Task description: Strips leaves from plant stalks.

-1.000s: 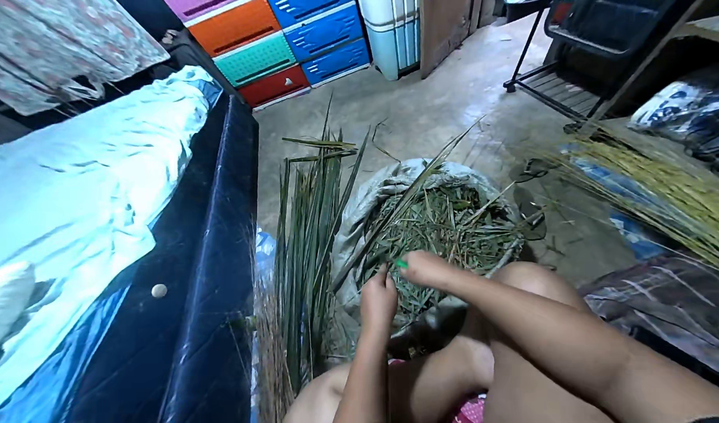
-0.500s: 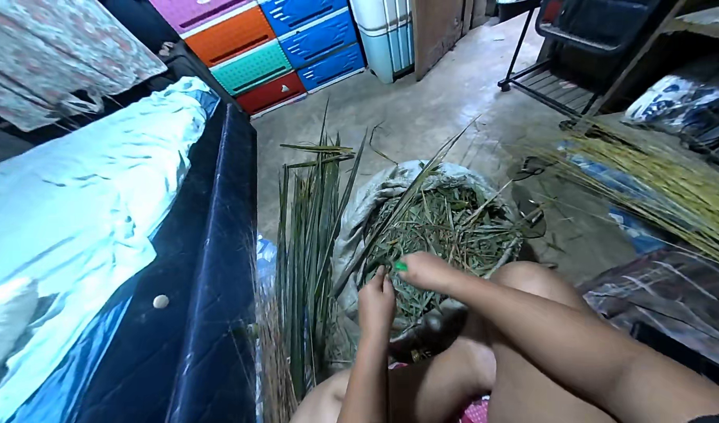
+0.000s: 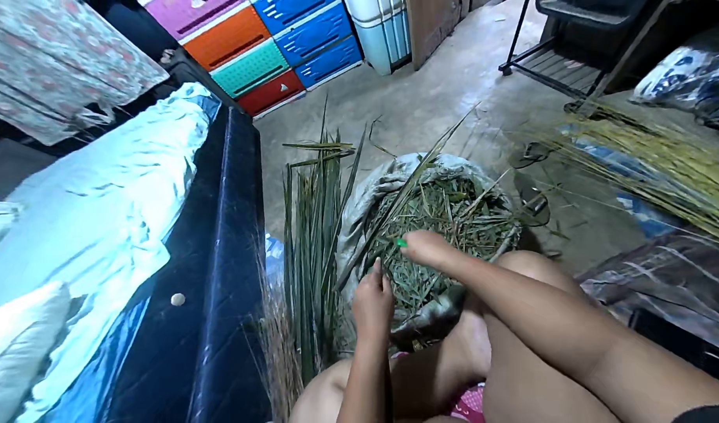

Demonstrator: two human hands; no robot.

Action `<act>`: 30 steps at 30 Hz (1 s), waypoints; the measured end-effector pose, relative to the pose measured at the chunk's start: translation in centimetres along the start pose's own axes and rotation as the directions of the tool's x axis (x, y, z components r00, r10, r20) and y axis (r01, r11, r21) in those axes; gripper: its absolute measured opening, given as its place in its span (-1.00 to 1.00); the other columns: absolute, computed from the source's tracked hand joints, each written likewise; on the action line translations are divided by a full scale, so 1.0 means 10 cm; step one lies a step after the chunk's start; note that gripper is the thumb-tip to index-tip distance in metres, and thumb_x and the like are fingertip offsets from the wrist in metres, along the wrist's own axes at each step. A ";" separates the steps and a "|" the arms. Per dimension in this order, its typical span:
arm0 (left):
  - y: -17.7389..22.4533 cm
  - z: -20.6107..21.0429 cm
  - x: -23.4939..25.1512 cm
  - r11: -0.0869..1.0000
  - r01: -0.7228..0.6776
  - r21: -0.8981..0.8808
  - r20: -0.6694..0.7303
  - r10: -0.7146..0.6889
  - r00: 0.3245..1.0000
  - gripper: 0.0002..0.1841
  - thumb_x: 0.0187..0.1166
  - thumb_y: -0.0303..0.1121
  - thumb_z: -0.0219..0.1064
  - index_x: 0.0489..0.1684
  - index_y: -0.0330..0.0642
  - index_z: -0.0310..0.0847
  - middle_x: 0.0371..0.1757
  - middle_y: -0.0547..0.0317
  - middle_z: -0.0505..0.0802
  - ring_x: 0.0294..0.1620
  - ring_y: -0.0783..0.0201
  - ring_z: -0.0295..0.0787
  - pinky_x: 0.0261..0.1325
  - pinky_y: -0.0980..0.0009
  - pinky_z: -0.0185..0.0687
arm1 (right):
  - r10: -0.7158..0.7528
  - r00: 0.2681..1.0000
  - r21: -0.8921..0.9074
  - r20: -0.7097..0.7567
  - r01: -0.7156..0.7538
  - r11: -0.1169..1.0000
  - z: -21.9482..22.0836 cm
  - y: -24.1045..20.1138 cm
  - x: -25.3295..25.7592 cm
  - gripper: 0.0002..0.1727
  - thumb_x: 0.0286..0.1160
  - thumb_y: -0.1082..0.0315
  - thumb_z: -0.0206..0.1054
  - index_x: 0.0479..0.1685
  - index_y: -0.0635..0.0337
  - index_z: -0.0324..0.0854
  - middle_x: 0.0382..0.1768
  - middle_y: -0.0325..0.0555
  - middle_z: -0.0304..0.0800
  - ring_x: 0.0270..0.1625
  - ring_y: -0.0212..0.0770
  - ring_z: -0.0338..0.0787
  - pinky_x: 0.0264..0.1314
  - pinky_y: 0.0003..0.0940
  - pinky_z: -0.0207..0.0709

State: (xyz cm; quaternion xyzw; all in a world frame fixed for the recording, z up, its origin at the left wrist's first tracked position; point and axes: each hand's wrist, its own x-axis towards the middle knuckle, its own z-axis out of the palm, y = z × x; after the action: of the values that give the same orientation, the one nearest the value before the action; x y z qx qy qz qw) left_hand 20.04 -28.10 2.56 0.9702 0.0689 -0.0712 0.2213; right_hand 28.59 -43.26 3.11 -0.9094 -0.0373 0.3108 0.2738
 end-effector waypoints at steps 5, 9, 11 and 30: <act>0.06 -0.08 -0.08 1.000 -0.018 0.008 -0.083 0.019 0.996 -0.56 0.79 -0.40 0.10 0.61 -0.16 0.57 0.05 -0.20 0.91 0.11 -0.15 0.87 0.27 -0.16 0.64 | 0.037 0.990 0.098 -0.134 -0.024 0.995 -0.25 0.12 0.08 -0.58 0.82 0.15 0.09 0.29 0.31 0.65 0.24 0.32 0.75 0.37 0.28 0.73 0.36 0.33 0.51; -0.01 -0.08 -0.13 0.987 -0.059 -0.152 -0.151 0.036 0.988 -0.60 0.78 -0.41 0.11 0.51 -0.25 0.64 -0.22 -0.08 0.93 -0.20 0.06 0.88 0.09 0.03 0.72 | -0.227 0.974 0.064 0.002 0.227 0.972 0.00 -0.06 -0.25 -0.61 0.80 0.16 0.13 0.18 0.32 0.66 0.10 0.32 0.78 0.25 0.31 0.76 0.24 0.37 0.52; 0.01 -0.10 -0.20 0.956 -0.054 -0.290 -0.160 0.007 0.987 -0.63 0.78 -0.42 0.13 0.46 -0.28 0.67 -0.40 0.10 0.87 -0.47 0.33 0.71 -0.22 0.30 0.65 | -0.247 0.969 0.033 0.008 0.247 0.969 0.02 -0.09 -0.34 -0.61 0.81 0.17 0.12 0.17 0.33 0.66 0.13 0.33 0.77 0.27 0.33 0.75 0.24 0.37 0.51; 0.11 0.20 -0.51 0.692 0.168 -0.702 0.115 -0.123 0.986 -0.63 0.86 -0.38 0.08 0.46 -0.42 0.57 -0.47 0.18 0.80 -0.81 0.54 0.35 -0.73 0.59 0.31 | -0.114 0.989 0.509 -0.092 0.145 0.849 -0.11 0.23 0.03 -0.63 0.87 0.17 0.13 0.23 0.33 0.61 -0.04 0.21 0.69 -0.06 0.04 0.66 0.07 0.05 0.49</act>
State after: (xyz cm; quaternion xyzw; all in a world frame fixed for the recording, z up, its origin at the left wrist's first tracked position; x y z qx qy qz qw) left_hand 15.06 -30.52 2.09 0.7993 0.1608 -0.0849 0.5727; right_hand 29.24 -45.67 2.43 -0.8075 -0.0062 0.2635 0.5277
